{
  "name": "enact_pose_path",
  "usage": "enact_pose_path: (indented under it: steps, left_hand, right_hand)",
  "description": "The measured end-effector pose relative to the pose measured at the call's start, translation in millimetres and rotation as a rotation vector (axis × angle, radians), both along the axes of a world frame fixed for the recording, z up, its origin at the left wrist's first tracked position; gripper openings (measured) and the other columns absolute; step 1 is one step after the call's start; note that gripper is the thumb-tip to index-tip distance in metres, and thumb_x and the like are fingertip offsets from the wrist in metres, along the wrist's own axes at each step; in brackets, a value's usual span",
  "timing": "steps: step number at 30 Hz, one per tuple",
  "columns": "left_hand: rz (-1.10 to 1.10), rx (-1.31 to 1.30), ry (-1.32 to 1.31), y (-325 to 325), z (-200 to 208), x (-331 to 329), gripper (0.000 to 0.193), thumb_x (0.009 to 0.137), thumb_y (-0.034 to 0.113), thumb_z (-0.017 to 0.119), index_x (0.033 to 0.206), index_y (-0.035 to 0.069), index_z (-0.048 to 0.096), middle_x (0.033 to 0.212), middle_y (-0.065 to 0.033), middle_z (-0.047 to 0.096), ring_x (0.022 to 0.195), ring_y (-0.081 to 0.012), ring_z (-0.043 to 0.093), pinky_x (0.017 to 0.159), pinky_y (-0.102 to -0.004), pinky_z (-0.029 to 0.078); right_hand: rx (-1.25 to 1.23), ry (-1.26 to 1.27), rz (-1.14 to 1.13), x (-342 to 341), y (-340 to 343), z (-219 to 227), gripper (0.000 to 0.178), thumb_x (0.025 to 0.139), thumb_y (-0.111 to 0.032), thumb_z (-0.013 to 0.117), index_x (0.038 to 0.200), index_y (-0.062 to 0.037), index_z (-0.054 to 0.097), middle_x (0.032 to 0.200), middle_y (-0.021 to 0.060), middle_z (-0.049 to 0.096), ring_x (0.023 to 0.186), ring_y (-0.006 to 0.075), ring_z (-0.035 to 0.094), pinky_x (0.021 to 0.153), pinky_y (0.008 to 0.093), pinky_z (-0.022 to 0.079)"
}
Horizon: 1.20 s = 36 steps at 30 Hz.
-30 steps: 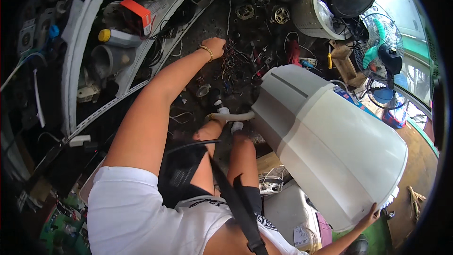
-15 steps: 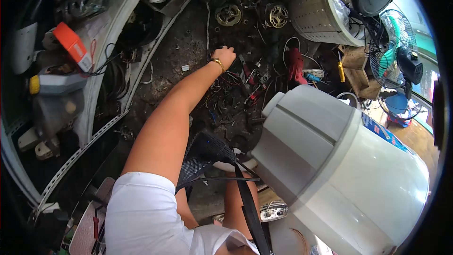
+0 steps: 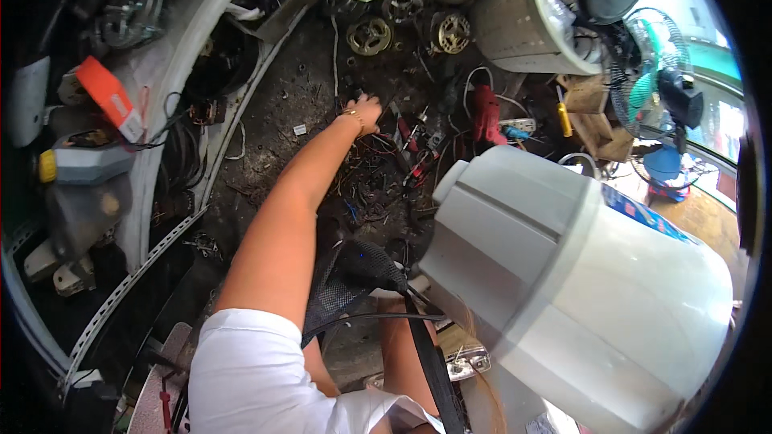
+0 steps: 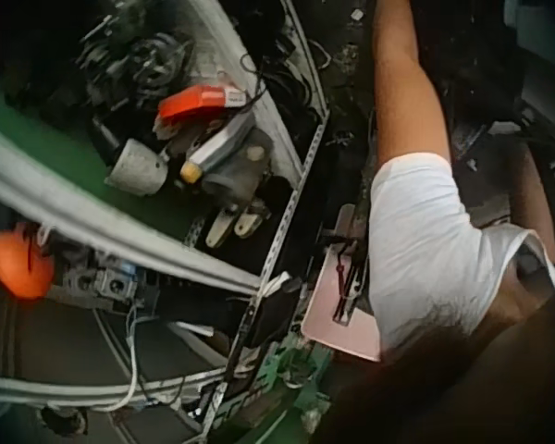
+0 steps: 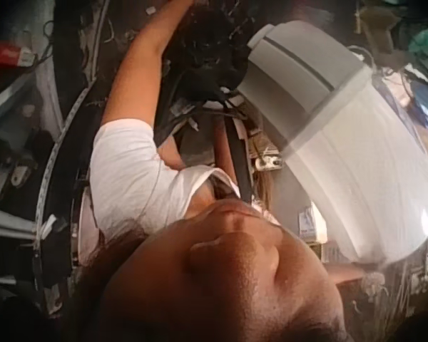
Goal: The person works on a washing machine top assembly, repositioning the plastic tub and connecting the wires, then wrapping the wire connections with electrical tape by hand.
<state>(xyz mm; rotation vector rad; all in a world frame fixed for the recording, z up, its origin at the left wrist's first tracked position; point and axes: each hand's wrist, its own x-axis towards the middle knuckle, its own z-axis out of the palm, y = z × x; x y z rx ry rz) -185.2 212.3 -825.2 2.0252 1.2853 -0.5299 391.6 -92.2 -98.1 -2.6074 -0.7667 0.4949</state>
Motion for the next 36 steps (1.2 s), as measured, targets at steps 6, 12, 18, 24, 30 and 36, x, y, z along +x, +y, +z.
enact_pose_path:
  steps: [6, 12, 18, 24, 30, 36]
  left_hand:
    - [-0.066, -0.014, -0.096, -18, 208, -34, 0.054, 0.075, 0.037, 0.07, 0.117, 0.007, 0.055, 0.128, -0.0109, 0.046, 0.12, -0.0359, 0.04, 0.095, -0.0521, 0.04]
    - [0.162, 0.083, -0.527, -55, 491, 15, 0.032, 0.074, 0.032, 0.064, 0.101, 0.016, 0.068, 0.111, -0.0111, 0.06, 0.109, -0.0362, 0.05, 0.094, -0.0469, 0.041]
    - [0.132, 0.038, -0.33, -132, 682, 81, 0.068, 0.082, 0.07, 0.042, 0.092, 0.009, 0.07, 0.095, -0.0162, 0.066, 0.099, -0.034, 0.057, 0.09, -0.0491, 0.041]
    - [0.013, -0.18, -0.003, -205, 677, 94, 0.109, 0.076, 0.086, 0.019, 0.125, -0.005, 0.053, 0.128, -0.0281, 0.051, 0.127, -0.0402, 0.041, 0.106, -0.0434, 0.024]
    - [0.187, -0.083, 0.287, -260, 709, 117, 0.101, 0.07, 0.087, 0.034, 0.126, 0.006, 0.057, 0.135, -0.0233, 0.046, 0.13, -0.0496, 0.03, 0.103, -0.0577, 0.022]
    - [0.218, 0.12, 0.469, -243, 680, 64, 0.057, 0.069, 0.056, 0.066, 0.11, 0.017, 0.069, 0.121, -0.0113, 0.061, 0.124, -0.0427, 0.041, 0.103, -0.0546, 0.028]
  right_hand:
    - [0.053, 0.392, 0.061, 15, -33, 15, 0.045, 0.091, -0.038, 0.053, 0.11, 0.0027, 0.056, 0.107, 0.0102, 0.058, 0.097, 0.0209, 0.057, 0.088, 0.0353, 0.046]
    - [-0.192, -0.574, 1.158, -15, -33, -80, 0.035, 0.081, -0.01, 0.058, 0.115, -0.0041, 0.061, 0.105, 0.0173, 0.06, 0.099, 0.0309, 0.054, 0.087, 0.0415, 0.042]
    - [0.12, 0.181, 0.989, -259, 60, -91, 0.034, 0.082, -0.032, 0.063, 0.101, -0.0031, 0.062, 0.091, 0.0203, 0.061, 0.091, 0.0393, 0.056, 0.077, 0.0489, 0.043]
    - [0.042, 0.199, 1.088, -329, 68, -101, 0.039, 0.083, -0.043, 0.059, 0.091, -0.0055, 0.063, 0.091, 0.0177, 0.064, 0.087, 0.0386, 0.063, 0.071, 0.0482, 0.049]
    - [0.302, 0.252, 1.604, -243, 9, -65, 0.037, 0.08, -0.03, 0.068, 0.109, -0.0077, 0.063, 0.104, 0.016, 0.062, 0.089, 0.0345, 0.061, 0.077, 0.0427, 0.05]
    - [0.33, 0.922, 1.006, -96, -98, -17, 0.024, 0.087, -0.019, 0.065, 0.108, -0.0073, 0.065, 0.088, 0.0026, 0.066, 0.069, 0.0112, 0.057, 0.064, 0.024, 0.048]
